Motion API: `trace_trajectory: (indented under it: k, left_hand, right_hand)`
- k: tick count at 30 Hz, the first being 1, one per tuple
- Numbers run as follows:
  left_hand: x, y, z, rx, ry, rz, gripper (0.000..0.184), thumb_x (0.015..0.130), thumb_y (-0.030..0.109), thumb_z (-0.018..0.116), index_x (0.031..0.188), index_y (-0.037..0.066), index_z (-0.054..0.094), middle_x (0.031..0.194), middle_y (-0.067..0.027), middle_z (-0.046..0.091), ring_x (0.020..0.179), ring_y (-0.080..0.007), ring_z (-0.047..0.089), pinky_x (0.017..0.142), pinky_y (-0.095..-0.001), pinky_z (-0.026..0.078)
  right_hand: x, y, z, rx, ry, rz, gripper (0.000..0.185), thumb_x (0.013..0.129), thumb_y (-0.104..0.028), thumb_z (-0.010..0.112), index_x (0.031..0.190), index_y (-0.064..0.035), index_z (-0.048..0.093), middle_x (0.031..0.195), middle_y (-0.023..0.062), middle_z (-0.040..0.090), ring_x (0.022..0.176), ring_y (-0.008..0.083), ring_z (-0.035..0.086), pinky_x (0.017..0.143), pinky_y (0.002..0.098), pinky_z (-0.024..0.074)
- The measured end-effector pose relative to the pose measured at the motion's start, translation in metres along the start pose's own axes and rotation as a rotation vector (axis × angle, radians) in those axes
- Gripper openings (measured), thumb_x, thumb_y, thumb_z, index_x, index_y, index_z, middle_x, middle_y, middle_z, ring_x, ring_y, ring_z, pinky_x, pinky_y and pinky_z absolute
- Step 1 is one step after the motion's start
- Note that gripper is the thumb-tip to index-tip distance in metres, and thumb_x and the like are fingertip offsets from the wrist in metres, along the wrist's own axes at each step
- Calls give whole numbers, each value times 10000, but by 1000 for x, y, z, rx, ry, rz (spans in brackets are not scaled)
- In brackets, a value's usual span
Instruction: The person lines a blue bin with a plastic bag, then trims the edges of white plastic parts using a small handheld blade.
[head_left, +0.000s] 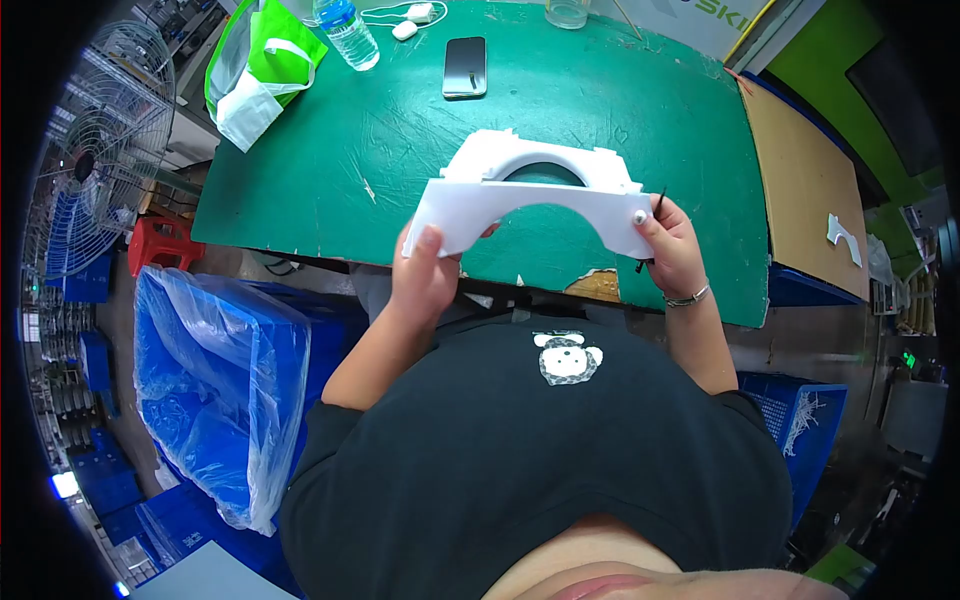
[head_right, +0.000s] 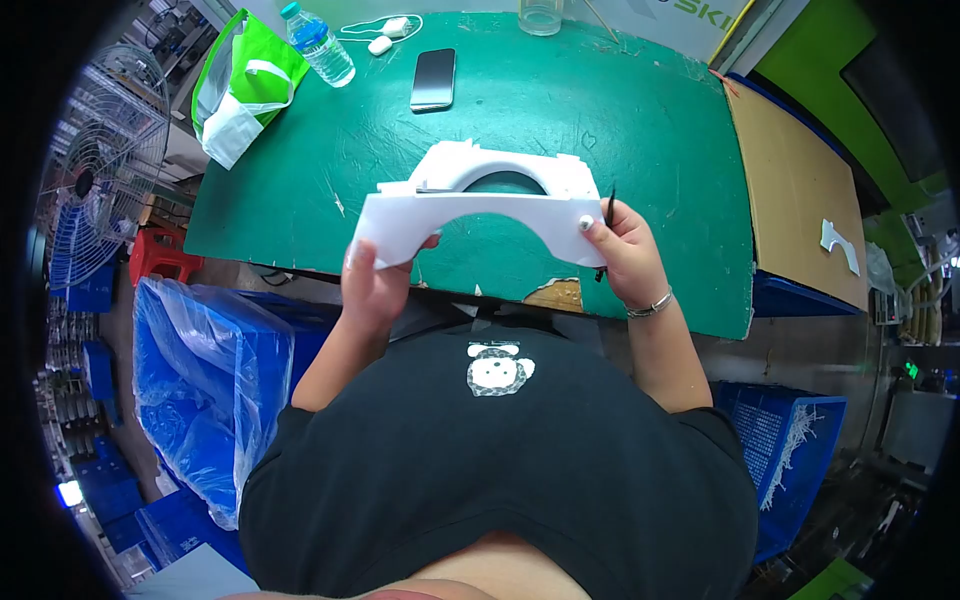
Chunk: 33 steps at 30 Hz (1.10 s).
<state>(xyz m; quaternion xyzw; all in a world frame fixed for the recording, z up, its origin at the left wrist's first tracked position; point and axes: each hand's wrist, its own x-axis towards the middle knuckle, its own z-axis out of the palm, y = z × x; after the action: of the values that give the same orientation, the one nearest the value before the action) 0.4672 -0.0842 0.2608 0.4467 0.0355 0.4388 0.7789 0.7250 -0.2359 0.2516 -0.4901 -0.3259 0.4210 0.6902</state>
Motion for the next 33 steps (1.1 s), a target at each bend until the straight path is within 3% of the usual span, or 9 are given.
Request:
trace_trajectory:
  k: [1, 3, 5, 7, 9, 11, 14, 21, 33]
  left_hand:
    - [0, -2, -1, 1, 1, -4, 450, 995, 244, 514, 1297, -88, 476, 1162, -182, 621, 1052, -266, 625, 938, -399, 479]
    - [-3, -6, -3, 336, 155, -48, 427, 1012, 236, 474, 1291, -86, 462, 1194, -201, 594, 1102, -317, 605, 918, -453, 515]
    - [-3, 0, 3, 335, 157, -48, 378, 1006, 199, 487, 1260, -81, 485, 1180, -200, 596, 1089, -327, 612, 938, -471, 506]
    - [-7, 5, 9, 348, 110, -66, 369, 1015, 205, 480, 1225, -94, 528, 1125, -181, 640, 1050, -267, 634, 960, -390, 469]
    - [-10, 8, 10, 373, 59, -95, 369, 1014, 203, 483, 1226, -96, 529, 1128, -183, 641, 1044, -263, 636, 955, -386, 473]
    - [-14, 10, 14, 401, 8, -126, 369, 1012, 200, 485, 1227, -97, 530, 1131, -185, 642, 1038, -259, 639, 951, -382, 478]
    - [-16, 14, 19, 430, -29, -156, 376, 1011, 207, 485, 1218, -101, 542, 1117, -186, 651, 1027, -238, 641, 927, -358, 490]
    - [-24, 14, 13, 569, -53, -165, 341, 996, 223, 504, 1128, -67, 627, 987, -135, 697, 891, -147, 645, 767, -280, 501]
    - [-25, 11, 2, 672, -93, -111, 307, 980, 231, 530, 1050, -40, 656, 718, -44, 612, 616, -87, 514, 555, -267, 408]
  right_hand:
    - [-1, 0, 3, -87, -17, 45, 181, 948, -155, 622, 1048, -5, 627, 906, 3, 654, 795, 47, 575, 713, 216, 470]
    - [-2, 4, 3, -172, -30, 96, 200, 956, -170, 612, 1057, 1, 633, 907, 2, 653, 794, 45, 569, 712, 212, 463]
    - [2, 2, 0, -570, 16, 74, 239, 974, -200, 578, 1067, 8, 650, 886, 3, 642, 799, 48, 556, 709, 213, 449]
    - [3, -8, 6, -615, 95, -44, 258, 990, -195, 532, 1081, 8, 663, 855, 25, 625, 774, 71, 547, 688, 233, 445]
    - [3, -24, 10, -791, 83, -234, 254, 979, -133, 517, 1138, 9, 655, 831, 58, 609, 754, 117, 557, 690, 264, 455]
    - [0, -38, 28, -818, 62, -262, 264, 955, -76, 514, 1168, 6, 647, 829, 86, 603, 743, 162, 569, 691, 281, 459]
    - [0, -54, 58, -930, -145, -506, 301, 916, -42, 544, 1200, -4, 639, 832, 111, 597, 717, 215, 573, 666, 286, 457]
    - [-3, -34, 90, -870, -293, -414, 272, 883, -65, 613, 1143, -31, 687, 784, 99, 588, 660, 191, 551, 610, 287, 445]
    - [-1, -19, 93, -785, -154, -507, 171, 842, -49, 660, 1002, -15, 706, 808, 104, 627, 680, 207, 596, 583, 309, 462]
